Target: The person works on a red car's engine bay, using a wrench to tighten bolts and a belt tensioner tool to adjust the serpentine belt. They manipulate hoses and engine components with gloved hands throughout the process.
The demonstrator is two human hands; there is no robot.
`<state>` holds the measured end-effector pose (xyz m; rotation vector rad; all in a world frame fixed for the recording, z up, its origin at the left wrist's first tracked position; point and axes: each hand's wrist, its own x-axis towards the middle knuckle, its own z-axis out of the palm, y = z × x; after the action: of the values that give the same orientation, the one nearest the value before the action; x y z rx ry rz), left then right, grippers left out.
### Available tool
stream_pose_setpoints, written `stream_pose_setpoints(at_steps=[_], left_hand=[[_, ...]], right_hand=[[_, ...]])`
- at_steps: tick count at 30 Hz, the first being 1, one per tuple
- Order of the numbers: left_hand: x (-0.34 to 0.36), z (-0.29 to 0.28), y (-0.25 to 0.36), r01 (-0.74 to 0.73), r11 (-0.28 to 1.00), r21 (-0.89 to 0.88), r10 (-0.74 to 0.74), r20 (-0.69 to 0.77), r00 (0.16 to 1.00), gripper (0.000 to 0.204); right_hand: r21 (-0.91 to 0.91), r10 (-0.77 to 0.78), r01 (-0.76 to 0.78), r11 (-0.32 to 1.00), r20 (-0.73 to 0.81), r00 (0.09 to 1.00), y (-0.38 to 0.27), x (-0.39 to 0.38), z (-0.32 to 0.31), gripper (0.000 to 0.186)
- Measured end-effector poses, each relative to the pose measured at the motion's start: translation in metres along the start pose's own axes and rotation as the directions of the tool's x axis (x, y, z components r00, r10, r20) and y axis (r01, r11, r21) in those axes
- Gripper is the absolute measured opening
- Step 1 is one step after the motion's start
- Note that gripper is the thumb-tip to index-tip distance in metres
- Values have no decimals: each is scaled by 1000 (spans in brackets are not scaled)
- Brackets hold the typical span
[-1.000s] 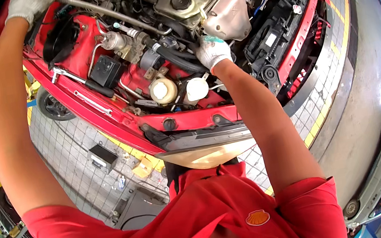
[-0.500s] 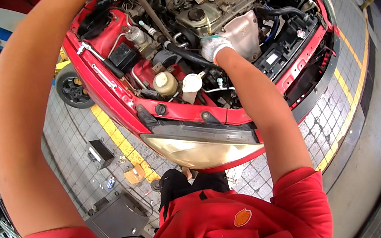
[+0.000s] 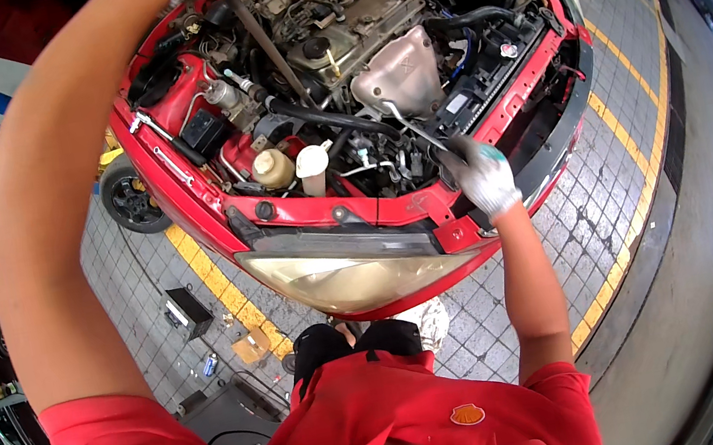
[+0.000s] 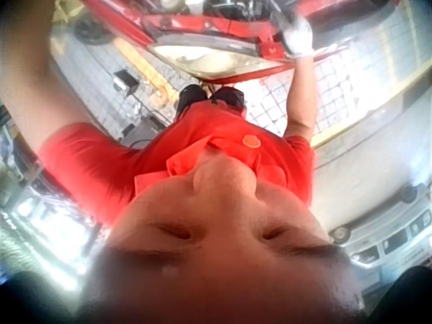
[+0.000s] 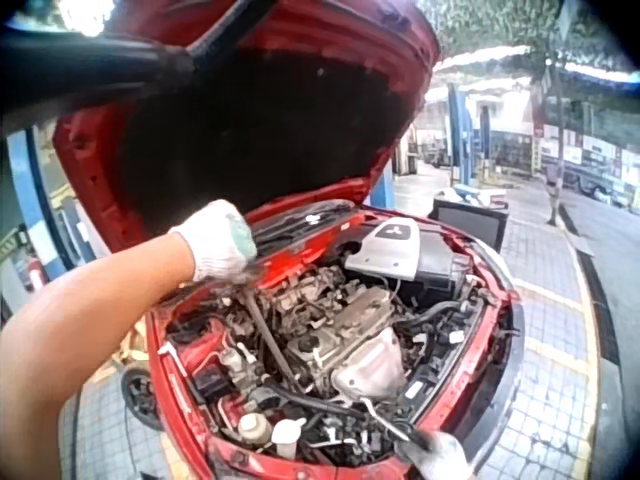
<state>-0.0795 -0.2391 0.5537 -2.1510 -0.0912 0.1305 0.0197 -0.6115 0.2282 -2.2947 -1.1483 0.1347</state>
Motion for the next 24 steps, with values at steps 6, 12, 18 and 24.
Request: stream_pose_setpoints(at_steps=[6,12,18,24], left_hand=[[-105,-69,-58,271,962,24,-265,-143,953,62],[-316,49,-64,780,512,-360,-780,186,598,48],[-531,41,221,456,-702,-547,-663,735,-140,34],[-646,-29,536,75,-959,272,261,956,-136,68]], right_hand=[[777,372,-340,530,147,917,16,-127,18,28],[913,233,-272,305,205,950,-62,-183,24,28],[734,-414,-74,676,460,785,-160,-168,63,15],[610,-603,95,787,727,330,-254,-219,180,20]])
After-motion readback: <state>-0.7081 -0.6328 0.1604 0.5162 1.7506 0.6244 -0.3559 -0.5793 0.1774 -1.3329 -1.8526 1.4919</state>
